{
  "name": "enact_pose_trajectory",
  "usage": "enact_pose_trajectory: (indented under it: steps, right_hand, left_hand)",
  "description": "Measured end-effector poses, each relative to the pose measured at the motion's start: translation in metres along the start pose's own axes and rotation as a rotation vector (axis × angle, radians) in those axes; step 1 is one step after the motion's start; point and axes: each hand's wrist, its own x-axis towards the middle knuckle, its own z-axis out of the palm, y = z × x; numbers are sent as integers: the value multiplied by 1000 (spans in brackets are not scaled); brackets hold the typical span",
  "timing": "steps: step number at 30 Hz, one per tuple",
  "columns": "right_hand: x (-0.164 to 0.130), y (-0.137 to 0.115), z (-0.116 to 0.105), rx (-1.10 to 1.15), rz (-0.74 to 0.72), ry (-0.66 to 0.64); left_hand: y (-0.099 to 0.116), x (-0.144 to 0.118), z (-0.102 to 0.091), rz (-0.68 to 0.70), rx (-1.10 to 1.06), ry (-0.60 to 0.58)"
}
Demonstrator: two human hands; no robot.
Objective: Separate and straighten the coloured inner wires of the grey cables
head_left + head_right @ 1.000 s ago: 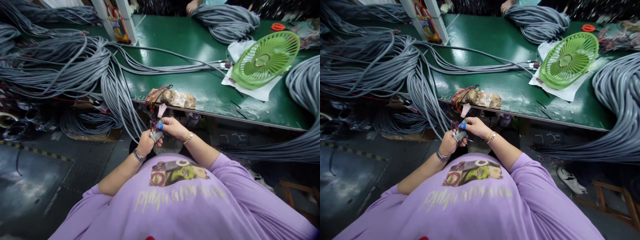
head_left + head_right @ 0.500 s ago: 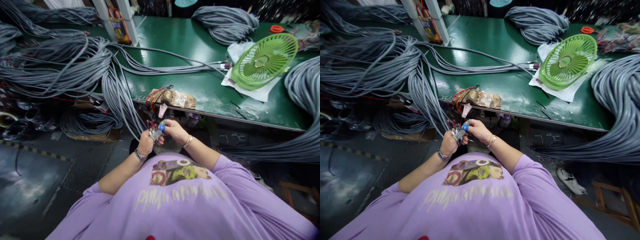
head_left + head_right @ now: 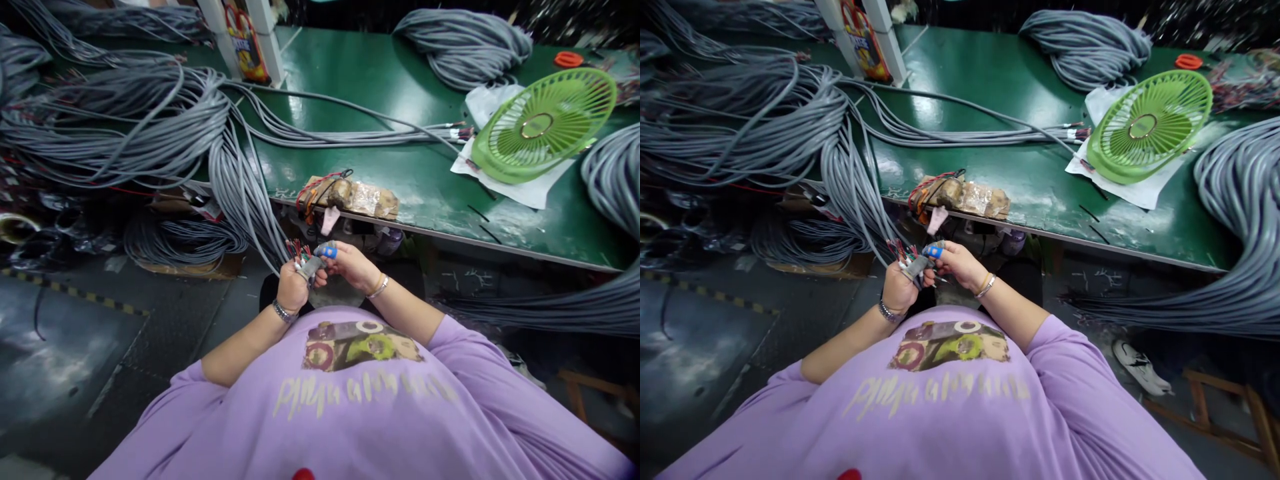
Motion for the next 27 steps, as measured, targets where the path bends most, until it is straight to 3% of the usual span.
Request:
enact_pose_trajectory:
  steps: [4,11,18,23,27]
  right_hand:
    - [0,1,4,-79,-94,-3]
    - [3,5,7,-114,-137,141]
    - [19,-6,-7,140,-47,293]
    - [31,-27,-8,170,56,109]
    - [35,-34,-1,122,-76,21]
  left_hand:
    - [-2,1,-1,-12,46,0]
    - [1,2,1,39,13,80]
    - [16,-3,7,40,-48,61]
    - [29,1,21,23,-105,34]
    - [31,7,30,-1,-130,26]
